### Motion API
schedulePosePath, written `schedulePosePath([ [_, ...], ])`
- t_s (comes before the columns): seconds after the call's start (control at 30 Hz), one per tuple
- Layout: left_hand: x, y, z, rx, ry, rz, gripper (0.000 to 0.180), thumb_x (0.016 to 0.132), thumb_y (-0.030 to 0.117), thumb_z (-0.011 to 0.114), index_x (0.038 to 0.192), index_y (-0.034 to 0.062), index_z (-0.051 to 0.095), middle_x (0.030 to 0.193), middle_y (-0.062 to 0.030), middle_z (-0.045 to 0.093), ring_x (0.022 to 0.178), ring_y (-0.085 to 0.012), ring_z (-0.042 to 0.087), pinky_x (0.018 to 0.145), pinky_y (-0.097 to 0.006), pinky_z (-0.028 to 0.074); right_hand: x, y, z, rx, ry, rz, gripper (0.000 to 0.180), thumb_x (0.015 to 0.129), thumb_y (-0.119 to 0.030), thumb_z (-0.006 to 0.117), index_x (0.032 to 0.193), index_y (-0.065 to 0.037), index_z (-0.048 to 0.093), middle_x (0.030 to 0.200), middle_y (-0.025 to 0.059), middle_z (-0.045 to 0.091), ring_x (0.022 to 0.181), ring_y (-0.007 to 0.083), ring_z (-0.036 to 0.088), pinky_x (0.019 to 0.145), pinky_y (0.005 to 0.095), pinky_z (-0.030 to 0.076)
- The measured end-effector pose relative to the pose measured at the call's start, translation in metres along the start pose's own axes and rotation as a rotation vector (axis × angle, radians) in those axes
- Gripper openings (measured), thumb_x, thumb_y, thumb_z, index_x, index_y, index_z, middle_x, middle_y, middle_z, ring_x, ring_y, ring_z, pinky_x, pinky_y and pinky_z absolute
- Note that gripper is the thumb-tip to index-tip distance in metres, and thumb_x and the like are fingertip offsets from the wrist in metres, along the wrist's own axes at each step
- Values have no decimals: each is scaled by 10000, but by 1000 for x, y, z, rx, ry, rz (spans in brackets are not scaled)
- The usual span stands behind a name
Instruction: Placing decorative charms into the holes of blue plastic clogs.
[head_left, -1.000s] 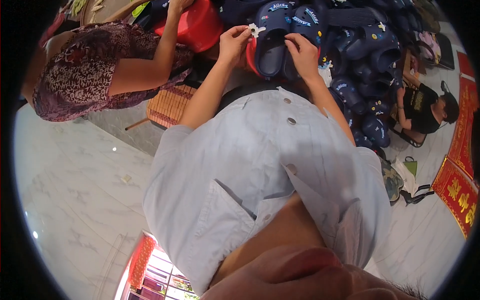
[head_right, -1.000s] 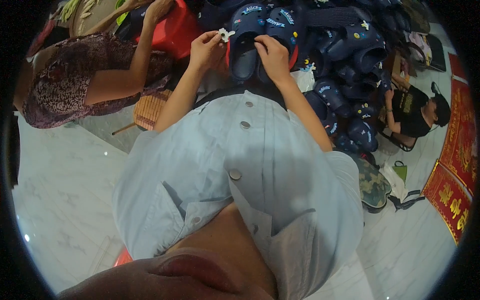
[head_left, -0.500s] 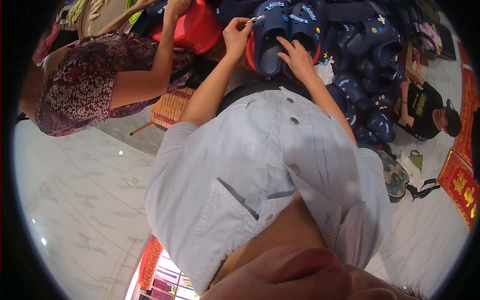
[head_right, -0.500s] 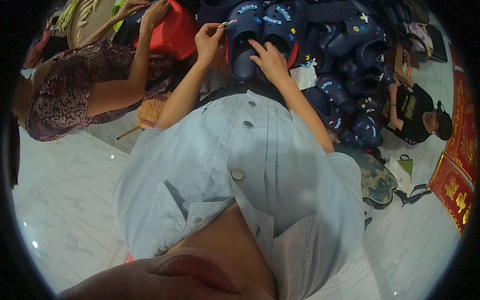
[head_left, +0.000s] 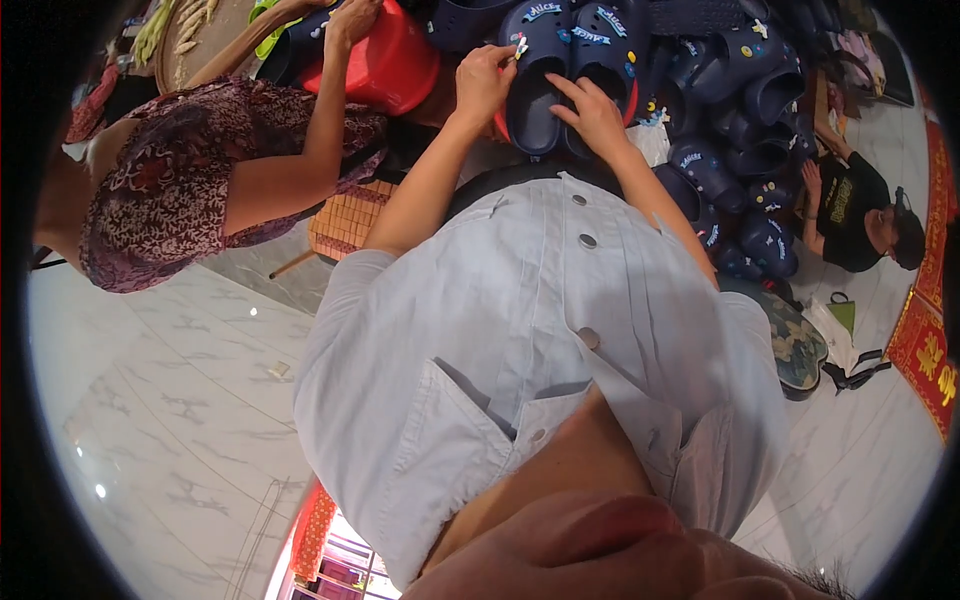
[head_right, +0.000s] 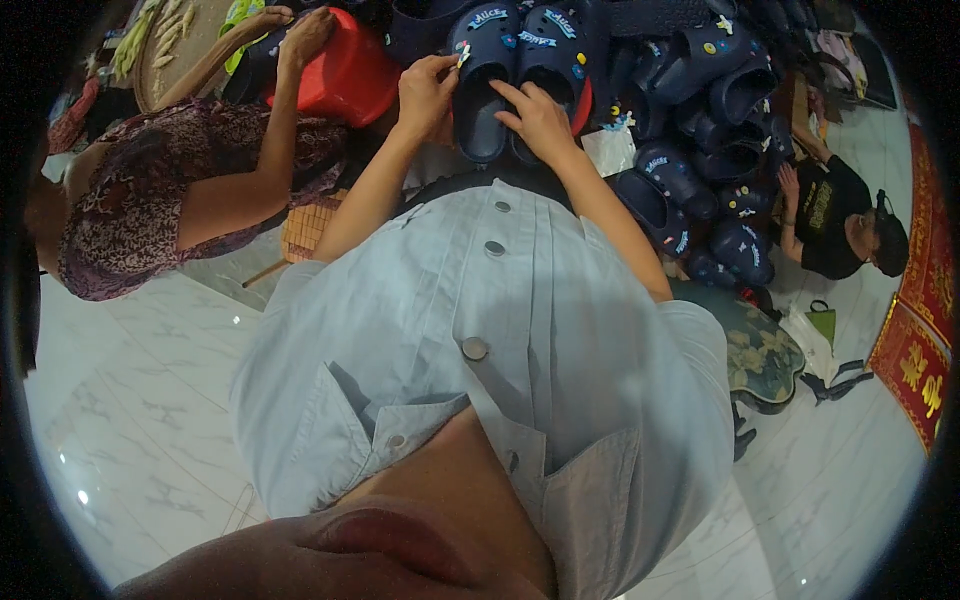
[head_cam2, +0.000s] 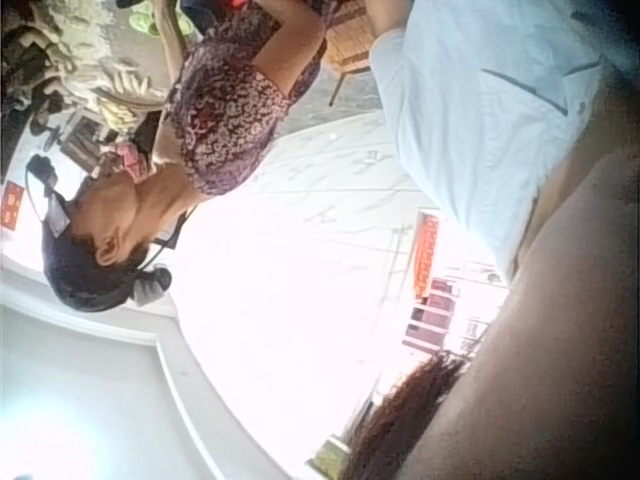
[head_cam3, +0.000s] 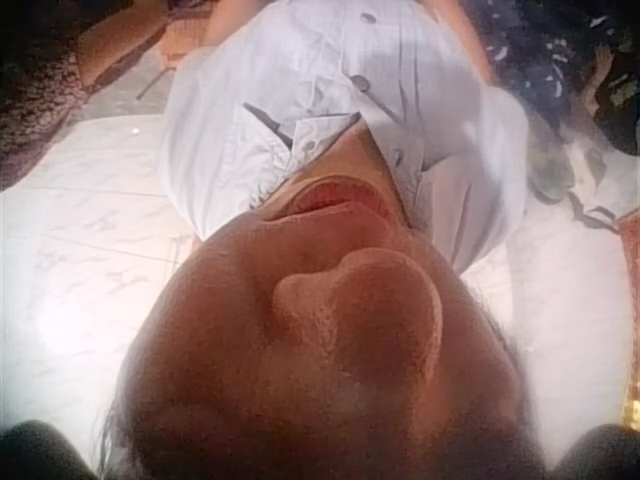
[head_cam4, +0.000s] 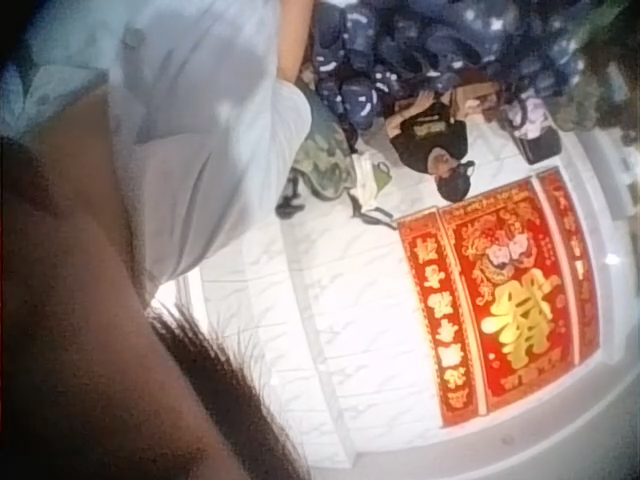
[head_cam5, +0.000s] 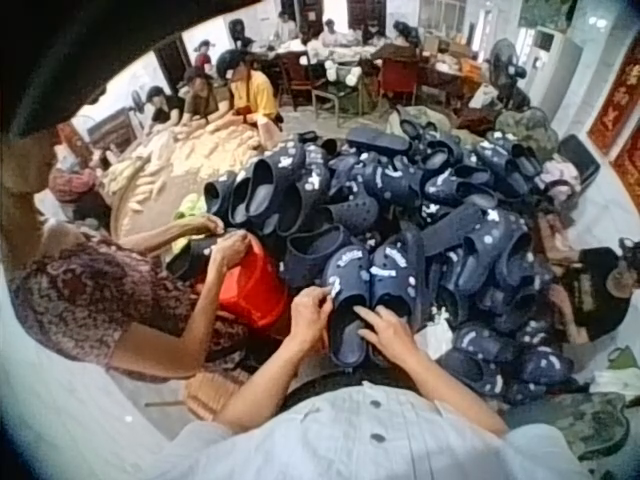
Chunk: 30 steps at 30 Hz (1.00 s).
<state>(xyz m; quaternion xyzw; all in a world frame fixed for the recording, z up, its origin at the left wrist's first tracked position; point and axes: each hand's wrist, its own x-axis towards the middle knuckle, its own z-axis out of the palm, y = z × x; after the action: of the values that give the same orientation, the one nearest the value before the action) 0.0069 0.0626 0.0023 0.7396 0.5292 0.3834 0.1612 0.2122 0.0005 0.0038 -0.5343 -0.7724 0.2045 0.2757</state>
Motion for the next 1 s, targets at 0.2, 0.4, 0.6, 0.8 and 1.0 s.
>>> schedulePosePath([
  [0.2,-2,-7,-2,-102,-44,-132,192,798,140,665,964,71,732,866,-119,686,830,-297,654,737,-401,524,0,-1,0,5,2,7,530,808,-221,713,1316,-237,564,871,111,514,793,318,578,697,414,482],
  [0.4,-2,-2,-7,153,-54,82,192,792,118,659,971,89,723,858,-96,677,829,-282,639,707,-404,529,-1,-2,0,5,16,4,534,810,-219,714,1320,-247,562,866,108,509,782,316,578,694,413,481],
  [0.6,8,9,-20,358,-178,307,128,731,86,654,852,87,695,826,-69,670,804,-258,633,705,-377,530,1,-1,-2,7,-43,29,527,800,-227,713,1308,-235,573,885,115,542,830,320,604,728,419,505],
  [0.8,23,14,-24,462,-420,396,208,746,107,612,936,61,683,871,-86,674,862,-282,623,741,-393,522,5,4,-2,34,-53,2,509,779,-192,714,1274,-194,596,880,131,546,821,332,603,736,424,512],
  [1.0,22,19,-15,478,-411,393,160,704,140,633,807,29,683,822,-108,691,830,-278,653,737,-390,537,9,5,1,-1,-60,6,472,757,-189,715,1219,-150,628,906,165,582,858,350,618,763,434,520],
])
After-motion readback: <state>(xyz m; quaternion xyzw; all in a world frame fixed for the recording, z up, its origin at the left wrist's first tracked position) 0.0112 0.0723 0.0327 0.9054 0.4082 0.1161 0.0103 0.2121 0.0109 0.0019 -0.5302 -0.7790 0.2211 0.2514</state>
